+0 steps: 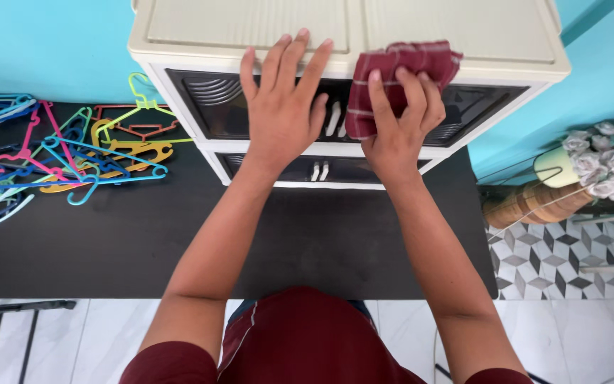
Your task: The person wipes the exterior surfaces of a white plastic cabinet with a maroon cloth. They clean the top, sides, and front panels, including the glass doors and handles, using steady hand motions.
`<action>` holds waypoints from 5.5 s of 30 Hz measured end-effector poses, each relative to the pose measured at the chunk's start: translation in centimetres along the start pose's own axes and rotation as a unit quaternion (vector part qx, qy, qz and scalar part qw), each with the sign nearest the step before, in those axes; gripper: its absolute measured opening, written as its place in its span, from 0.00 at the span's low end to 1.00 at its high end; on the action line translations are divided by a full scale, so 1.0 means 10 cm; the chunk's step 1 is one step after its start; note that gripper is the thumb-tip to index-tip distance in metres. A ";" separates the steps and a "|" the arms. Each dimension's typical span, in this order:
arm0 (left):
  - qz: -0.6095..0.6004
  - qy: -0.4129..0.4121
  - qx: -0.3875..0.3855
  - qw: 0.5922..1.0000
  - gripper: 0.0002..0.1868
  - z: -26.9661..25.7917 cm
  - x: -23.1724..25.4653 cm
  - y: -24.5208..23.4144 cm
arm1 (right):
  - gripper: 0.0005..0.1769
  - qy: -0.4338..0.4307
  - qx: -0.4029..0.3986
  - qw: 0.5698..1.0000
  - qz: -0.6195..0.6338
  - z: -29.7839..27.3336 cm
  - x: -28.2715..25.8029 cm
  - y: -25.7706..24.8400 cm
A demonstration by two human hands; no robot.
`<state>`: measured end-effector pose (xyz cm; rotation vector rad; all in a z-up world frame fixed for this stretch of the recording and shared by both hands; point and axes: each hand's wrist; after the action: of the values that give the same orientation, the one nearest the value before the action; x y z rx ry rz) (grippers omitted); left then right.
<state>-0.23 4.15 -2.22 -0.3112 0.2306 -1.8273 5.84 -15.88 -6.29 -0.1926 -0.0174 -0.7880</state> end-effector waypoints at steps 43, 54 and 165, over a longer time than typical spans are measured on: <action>0.012 0.021 -0.011 1.000 0.35 -0.09 -0.09 0.18 | 0.43 0.131 -0.037 0.991 -0.013 -0.52 -0.15 0.33; 0.017 0.040 -0.013 0.999 0.35 -0.10 -0.13 0.17 | 0.39 0.224 0.099 0.969 -0.006 -0.48 0.27 0.14; 0.026 -0.002 -0.025 0.999 0.34 -0.18 -0.08 0.25 | 0.28 0.191 0.038 0.979 0.065 -0.58 -0.54 0.20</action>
<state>1.65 4.20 -4.81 -0.3410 0.2785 -1.7715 3.10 -11.73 -12.80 0.0322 0.3257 -0.6822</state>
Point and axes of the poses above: each hand's wrist, its own z-axis towards the middle knuckle, its own y-axis out of the palm, x = y × z, and after that the axes turned 15 degrees about x, right-handed
